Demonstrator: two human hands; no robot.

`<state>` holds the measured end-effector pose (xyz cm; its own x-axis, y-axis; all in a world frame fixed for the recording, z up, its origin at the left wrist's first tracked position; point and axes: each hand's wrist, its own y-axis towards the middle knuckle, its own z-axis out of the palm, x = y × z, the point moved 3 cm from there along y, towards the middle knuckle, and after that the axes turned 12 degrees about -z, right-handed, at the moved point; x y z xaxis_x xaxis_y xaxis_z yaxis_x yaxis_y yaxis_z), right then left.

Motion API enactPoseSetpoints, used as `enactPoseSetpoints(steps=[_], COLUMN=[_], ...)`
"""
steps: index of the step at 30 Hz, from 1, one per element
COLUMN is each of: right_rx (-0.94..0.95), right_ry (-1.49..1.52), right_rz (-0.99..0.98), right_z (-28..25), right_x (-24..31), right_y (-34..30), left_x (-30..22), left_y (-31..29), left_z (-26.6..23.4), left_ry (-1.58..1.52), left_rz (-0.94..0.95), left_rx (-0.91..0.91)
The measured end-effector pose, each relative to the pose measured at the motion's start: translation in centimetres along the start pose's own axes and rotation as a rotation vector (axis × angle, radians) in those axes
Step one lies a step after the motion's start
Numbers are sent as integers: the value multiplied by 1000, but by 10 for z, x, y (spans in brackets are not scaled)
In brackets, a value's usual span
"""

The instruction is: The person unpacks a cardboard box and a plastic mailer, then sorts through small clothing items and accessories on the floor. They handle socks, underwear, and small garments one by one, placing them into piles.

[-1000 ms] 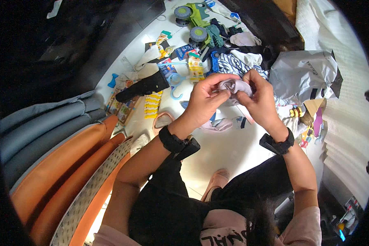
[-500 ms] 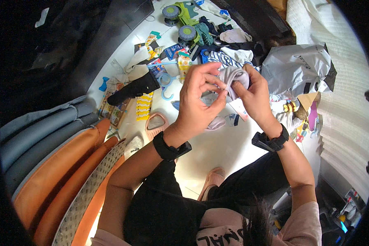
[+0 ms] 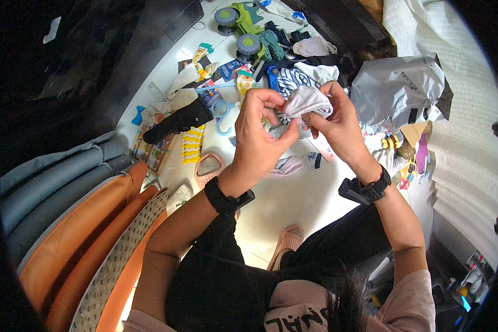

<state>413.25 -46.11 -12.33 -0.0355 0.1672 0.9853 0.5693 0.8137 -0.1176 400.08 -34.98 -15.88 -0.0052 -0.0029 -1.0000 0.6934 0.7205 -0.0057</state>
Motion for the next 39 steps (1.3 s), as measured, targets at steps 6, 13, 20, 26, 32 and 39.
enactPoseSetpoints(steps=[6,13,20,26,32,39], right_rx=[86,82,70,-10,42,124], right_ry=[28,37,-56,102,48,-232], right_rz=[7,-26,-5,225,124,-162], right_z=[7,6,-5,-11,-8,-4], right_x=[2,-4,-5,-11,-15,-24], right_y=[0,-1,-1,-5,-5,0], left_x=[-1,-8,-13,-13,6,29], left_y=[4,7,-6,-12,3,1], left_z=[-6,-10,-8,-1,2,12], left_ry=[181,273,82,156,-146,-401], left_rz=[-10,127,128,167,-172,-557], left_rx=[11,88,174,304,275,440])
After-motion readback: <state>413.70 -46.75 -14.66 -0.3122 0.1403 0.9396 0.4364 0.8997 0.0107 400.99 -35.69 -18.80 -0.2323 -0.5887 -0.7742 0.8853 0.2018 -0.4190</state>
